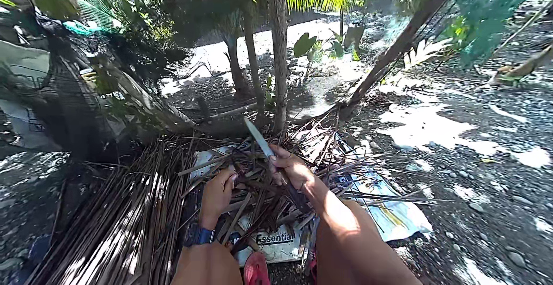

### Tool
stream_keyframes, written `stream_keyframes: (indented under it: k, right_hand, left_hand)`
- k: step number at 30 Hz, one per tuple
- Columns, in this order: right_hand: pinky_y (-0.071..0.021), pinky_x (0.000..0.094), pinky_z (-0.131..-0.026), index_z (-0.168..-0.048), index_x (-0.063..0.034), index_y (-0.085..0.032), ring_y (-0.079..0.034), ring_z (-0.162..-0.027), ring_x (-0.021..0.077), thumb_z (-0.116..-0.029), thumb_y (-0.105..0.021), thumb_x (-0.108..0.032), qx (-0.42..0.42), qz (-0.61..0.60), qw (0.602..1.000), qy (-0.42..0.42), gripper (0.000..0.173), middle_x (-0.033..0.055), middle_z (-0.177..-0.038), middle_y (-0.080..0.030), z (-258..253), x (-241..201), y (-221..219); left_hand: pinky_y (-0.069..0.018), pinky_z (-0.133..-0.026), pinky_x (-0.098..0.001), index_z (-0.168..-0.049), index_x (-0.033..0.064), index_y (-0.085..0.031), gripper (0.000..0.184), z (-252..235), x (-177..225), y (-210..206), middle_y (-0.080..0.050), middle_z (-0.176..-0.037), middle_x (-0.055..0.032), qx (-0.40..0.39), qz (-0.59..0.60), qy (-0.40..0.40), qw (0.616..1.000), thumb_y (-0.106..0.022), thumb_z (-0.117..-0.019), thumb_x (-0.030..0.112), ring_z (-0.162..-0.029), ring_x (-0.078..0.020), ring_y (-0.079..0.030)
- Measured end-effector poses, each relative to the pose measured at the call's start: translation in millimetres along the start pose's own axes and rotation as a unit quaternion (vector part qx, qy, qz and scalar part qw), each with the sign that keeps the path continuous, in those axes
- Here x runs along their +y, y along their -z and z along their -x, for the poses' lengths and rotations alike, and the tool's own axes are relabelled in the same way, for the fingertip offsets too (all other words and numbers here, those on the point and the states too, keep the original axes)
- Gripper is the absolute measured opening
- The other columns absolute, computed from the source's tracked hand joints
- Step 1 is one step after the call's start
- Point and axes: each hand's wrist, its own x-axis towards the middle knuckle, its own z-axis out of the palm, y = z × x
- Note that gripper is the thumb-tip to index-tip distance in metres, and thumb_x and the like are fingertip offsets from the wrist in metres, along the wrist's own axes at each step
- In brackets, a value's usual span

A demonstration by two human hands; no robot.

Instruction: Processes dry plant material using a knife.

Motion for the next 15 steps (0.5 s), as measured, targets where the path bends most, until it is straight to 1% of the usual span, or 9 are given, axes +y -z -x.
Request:
stream_keyframes:
  k: [2,3,4,7,9,10,12,15]
  right_hand:
    - [-0.0480,0.0225,-0.041,-0.157,-0.0112,-0.028,-0.053,-0.045,0.0095,-0.1092,-0.037,-0.006,0.020,-0.014,1.000,0.003,0.049,0.0005,-0.063,-0.051,-2.5,-7.6,3.8]
    - [-0.0479,0.0225,-0.041,-0.157,-0.0119,-0.027,-0.053,-0.045,0.0094,-0.1094,-0.036,-0.006,0.017,-0.012,1.000,-0.002,0.049,0.0003,-0.063,-0.050,-2.6,-9.0,3.9]
    - [-0.0481,0.0223,-0.042,-0.156,-0.0123,-0.028,-0.053,-0.045,0.0091,-0.1091,-0.036,-0.006,0.005,-0.007,1.000,-0.009,0.048,0.0000,-0.064,-0.050,-2.0,-7.8,2.4]
    - [-0.0486,0.0222,-0.043,-0.151,-0.0114,-0.034,-0.053,-0.045,0.0086,-0.1043,-0.039,-0.003,-0.059,0.013,0.998,-0.036,0.047,-0.0007,-0.063,-0.051,-0.8,7.5,-7.5]
    - [-0.0488,0.0227,-0.043,-0.151,-0.0113,-0.035,-0.053,-0.045,0.0090,-0.1040,-0.041,-0.002,-0.075,0.024,0.995,-0.057,0.048,-0.0003,-0.062,-0.052,-1.2,15.8,-13.9]
    - [-0.0490,0.0228,-0.043,-0.150,-0.0111,-0.036,-0.054,-0.045,0.0093,-0.1047,-0.041,-0.002,-0.069,0.024,0.995,-0.063,0.047,0.0003,-0.063,-0.052,-1.7,17.6,-14.8]
    - [-0.0482,0.0224,-0.042,-0.145,-0.0088,-0.040,-0.053,-0.045,0.0093,-0.1067,-0.039,-0.003,-0.034,0.018,0.997,-0.063,0.038,0.0010,-0.063,-0.053,-2.8,14.2,-13.6]
    - [-0.0477,0.0221,-0.041,-0.144,-0.0077,-0.041,-0.053,-0.045,0.0091,-0.1087,-0.039,-0.005,0.021,0.004,0.999,-0.035,0.036,0.0012,-0.063,-0.052,-5.5,3.0,-2.5]
  left_hand:
    - [-0.0529,-0.075,-0.0413,-0.110,-0.0046,-0.072,0.027,2.7,-1.5,4.3,-0.069,-0.082,-0.0136,0.009,-0.009,0.004,1.000,-0.051,-0.1049,0.011,-0.074,-0.0216,-0.064]
    - [-0.0533,-0.076,-0.0429,-0.110,-0.0051,-0.072,0.027,2.8,-1.5,4.5,-0.069,-0.084,-0.0148,0.012,-0.011,0.003,1.000,-0.051,-0.1048,0.010,-0.075,-0.0234,-0.065]
    - [-0.0536,-0.077,-0.0443,-0.110,-0.0055,-0.072,0.027,2.8,-0.5,3.7,-0.070,-0.085,-0.0159,0.013,-0.014,0.002,1.000,-0.051,-0.1049,0.010,-0.076,-0.0253,-0.066]
    - [-0.0546,-0.079,-0.0485,-0.111,-0.0057,-0.072,0.027,3.0,2.9,-3.5,-0.071,-0.088,-0.0188,0.008,-0.022,-0.003,1.000,-0.050,-0.1050,0.010,-0.079,-0.0301,-0.069]
    - [-0.0547,-0.080,-0.0496,-0.111,-0.0058,-0.072,0.028,4.1,6.0,-7.9,-0.072,-0.090,-0.0196,0.013,-0.025,-0.002,1.000,-0.050,-0.1052,0.010,-0.081,-0.0315,-0.070]
    - [-0.0549,-0.081,-0.0499,-0.111,-0.0059,-0.072,0.027,5.0,6.3,-9.1,-0.072,-0.090,-0.0199,0.020,-0.026,-0.005,0.999,-0.051,-0.1053,0.010,-0.081,-0.0321,-0.070]
    - [-0.0556,-0.080,-0.0501,-0.110,-0.0059,-0.072,0.027,6.3,4.0,-10.1,-0.072,-0.090,-0.0199,0.033,-0.029,-0.017,0.999,-0.051,-0.1048,0.010,-0.081,-0.0327,-0.070]
    - [-0.0557,-0.082,-0.0509,-0.110,-0.0064,-0.072,0.027,6.7,0.3,-6.1,-0.073,-0.092,-0.0208,0.039,-0.035,-0.023,0.998,-0.052,-0.1044,0.010,-0.083,-0.0336,-0.071]
